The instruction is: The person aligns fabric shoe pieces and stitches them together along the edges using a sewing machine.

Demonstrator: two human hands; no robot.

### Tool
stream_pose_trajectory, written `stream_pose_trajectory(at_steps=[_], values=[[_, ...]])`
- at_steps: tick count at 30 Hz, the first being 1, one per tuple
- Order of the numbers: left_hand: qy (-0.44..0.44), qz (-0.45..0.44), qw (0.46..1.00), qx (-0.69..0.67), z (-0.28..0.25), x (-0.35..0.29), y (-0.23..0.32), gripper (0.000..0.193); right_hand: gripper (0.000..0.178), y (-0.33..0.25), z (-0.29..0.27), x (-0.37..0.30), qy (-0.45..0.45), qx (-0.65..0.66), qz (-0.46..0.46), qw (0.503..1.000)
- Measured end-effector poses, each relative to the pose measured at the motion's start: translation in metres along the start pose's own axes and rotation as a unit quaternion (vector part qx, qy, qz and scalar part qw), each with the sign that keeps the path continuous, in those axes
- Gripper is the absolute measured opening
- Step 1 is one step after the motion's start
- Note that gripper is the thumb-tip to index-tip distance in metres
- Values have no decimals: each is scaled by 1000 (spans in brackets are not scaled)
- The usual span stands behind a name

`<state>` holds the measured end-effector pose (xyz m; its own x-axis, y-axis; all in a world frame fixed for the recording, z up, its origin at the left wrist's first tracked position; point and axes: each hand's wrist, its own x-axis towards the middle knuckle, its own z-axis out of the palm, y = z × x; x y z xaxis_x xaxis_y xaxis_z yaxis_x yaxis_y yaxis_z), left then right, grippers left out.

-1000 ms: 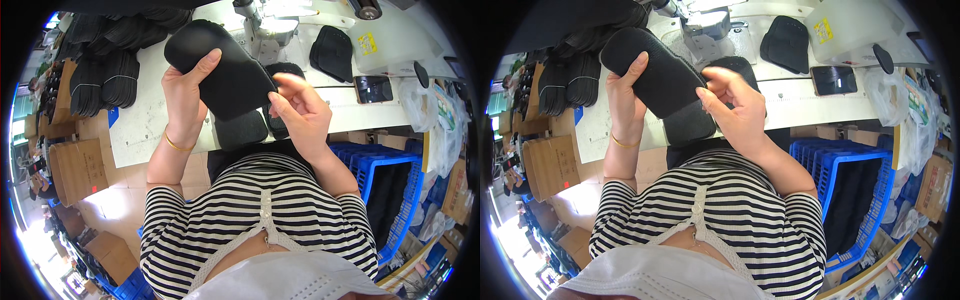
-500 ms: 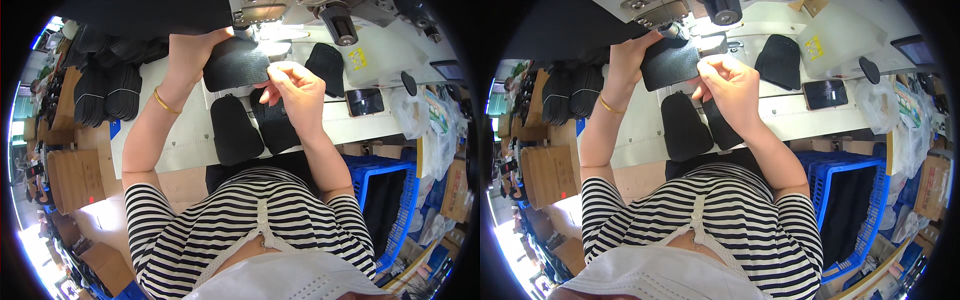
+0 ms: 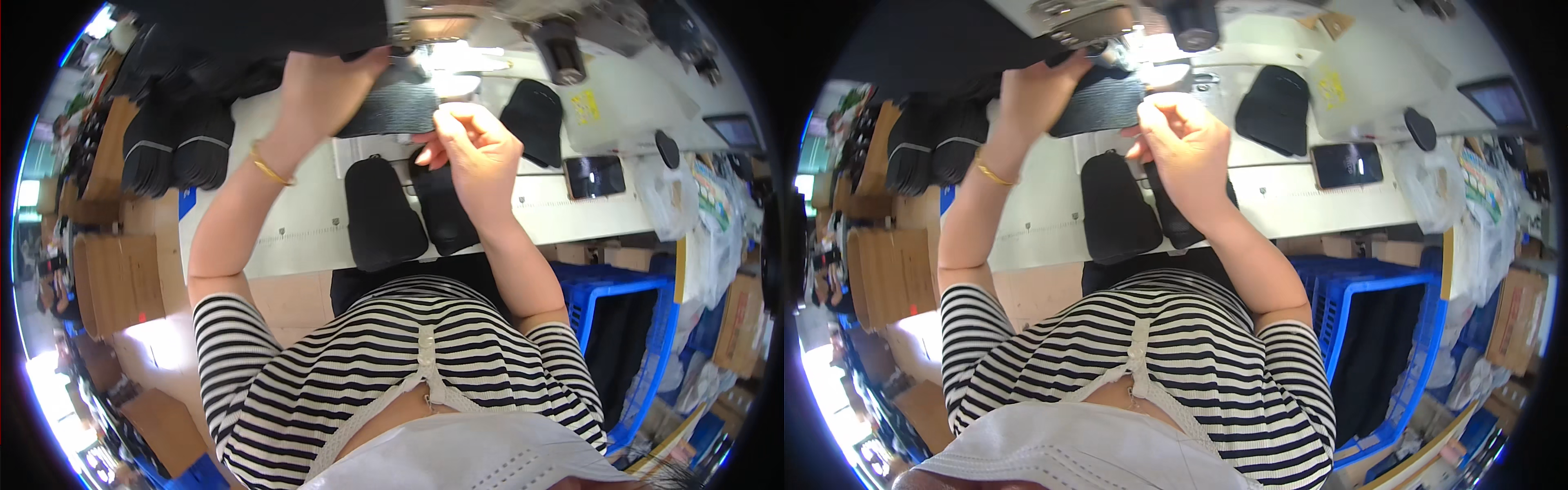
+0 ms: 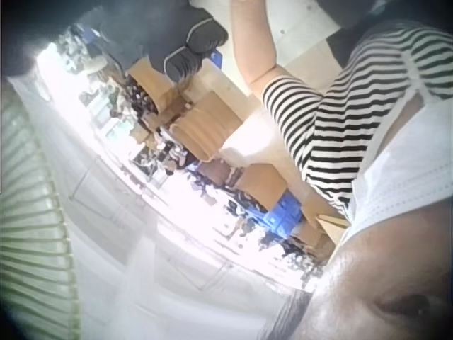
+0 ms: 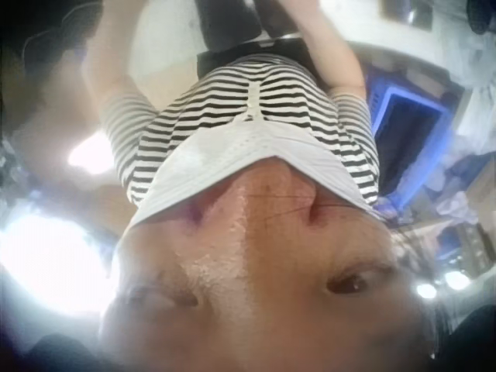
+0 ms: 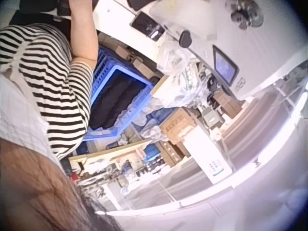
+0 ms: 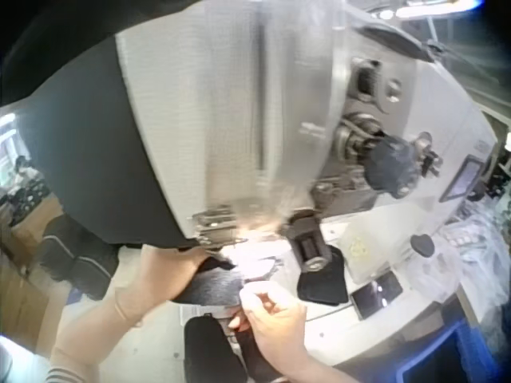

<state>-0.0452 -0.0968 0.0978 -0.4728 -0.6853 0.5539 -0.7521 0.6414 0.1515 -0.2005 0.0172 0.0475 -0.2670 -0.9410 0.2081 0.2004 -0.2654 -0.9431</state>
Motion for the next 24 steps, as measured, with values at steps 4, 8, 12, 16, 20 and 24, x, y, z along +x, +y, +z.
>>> stream_pose_trajectory(at_steps=[4,8,12,16,20,24], values=[[117,185,949,-227,-6,-35,11,46,13,2,-2,-1,12,-24,-4,1000],[53,144,942,-298,2,-47,15,39,15,9,-2,-9,-5,-30,-43,999],[17,136,904,-406,6,-43,11,27,28,14,3,-17,-31,100,-7,994],[57,202,931,-299,3,-47,14,25,27,13,12,-20,-50,92,-13,994],[163,286,933,-147,8,-48,25,29,28,15,13,-23,-56,103,-6,993],[188,323,923,-91,7,-47,27,32,29,18,13,-24,-64,170,6,983]])
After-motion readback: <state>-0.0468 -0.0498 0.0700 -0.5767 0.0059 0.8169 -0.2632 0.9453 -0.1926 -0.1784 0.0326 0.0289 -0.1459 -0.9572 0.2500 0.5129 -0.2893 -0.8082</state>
